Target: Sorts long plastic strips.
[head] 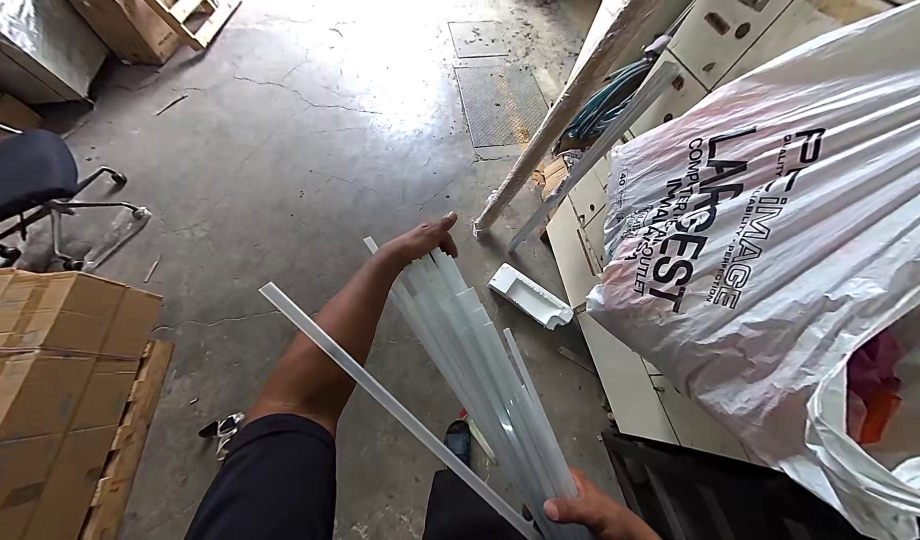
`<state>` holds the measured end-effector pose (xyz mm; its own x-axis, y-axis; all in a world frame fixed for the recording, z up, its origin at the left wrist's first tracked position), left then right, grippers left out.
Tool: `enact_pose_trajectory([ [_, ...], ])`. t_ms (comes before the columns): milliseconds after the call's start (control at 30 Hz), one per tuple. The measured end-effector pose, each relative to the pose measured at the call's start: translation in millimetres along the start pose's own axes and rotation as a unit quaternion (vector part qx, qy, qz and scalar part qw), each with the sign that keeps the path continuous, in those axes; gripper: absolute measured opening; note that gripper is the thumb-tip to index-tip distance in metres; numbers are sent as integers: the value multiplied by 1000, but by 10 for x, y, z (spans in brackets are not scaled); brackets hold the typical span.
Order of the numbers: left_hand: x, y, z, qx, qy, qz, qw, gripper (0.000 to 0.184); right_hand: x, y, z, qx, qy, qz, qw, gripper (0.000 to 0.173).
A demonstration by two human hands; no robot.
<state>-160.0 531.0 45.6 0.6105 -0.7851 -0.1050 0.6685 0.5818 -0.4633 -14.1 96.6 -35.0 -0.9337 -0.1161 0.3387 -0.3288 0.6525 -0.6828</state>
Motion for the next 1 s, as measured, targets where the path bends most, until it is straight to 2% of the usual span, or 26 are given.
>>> enact_pose_trajectory([
  [67,115,-80,-38,-10,-32,-96,995,102,-2,-9,5,-7,-3,-4,1000,58],
  [133,169,-149,-37,-35,-19,-116,992,98,6,-41,-9,-14,-4,-6,1000,55],
  [200,114,-188,19,-49,14,-66,997,86,-23,-53,-2,-16,-1,1,1000,59],
  [233,38,-194,67,-29,24,-24,999,83,-45,-55,-4,-17,1,6,1000,60],
  [267,-9,-237,128,-2,23,-15,1000,85,-71,-54,-5,-18,5,9,1000,60],
  [333,22,-353,184,29,20,-58,998,92,-98,-49,-1,-12,12,21,1000,60],
  [367,88,-396,173,14,27,-70,997,89,-96,-48,-6,-7,11,24,1000,60],
  [433,136,-347,85,-15,64,-38,997,74,-86,-34,-33,-3,1,22,1000,59],
  [500,75,-258,38,9,64,8,998,60,-82,-37,-57,-9,-3,22,1000,58],
  [567,7,-223,64,31,29,22,999,56,-91,-40,-87,-15,-6,27,999,59],
  [733,279,-273,33,-24,45,-31,998,67,-30,-62,-132,-10,-14,15,1000,52],
  [800,257,-291,80,-10,64,-45,997,71,-34,-76,-137,-12,-15,12,1000,50],
  [900,96,-215,164,37,38,-2,999,79,-24,-72,-122,-10,-3,15,1000,52],
  [1000,379,-241,205,22,-14,-40,999,84,-16,-67,-132,-11,0,8,1000,48],
])
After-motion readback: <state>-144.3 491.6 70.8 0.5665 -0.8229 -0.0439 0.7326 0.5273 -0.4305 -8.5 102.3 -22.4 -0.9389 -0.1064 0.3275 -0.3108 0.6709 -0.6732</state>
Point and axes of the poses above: each hand's wrist, its own y-axis towards the middle knuckle, its own x-axis out of the palm, z = x × y, the point moved 7 cm from there along y, towards the middle knuckle, and after that the axes turned 6 degrees about -y, right-handed, at the moved point
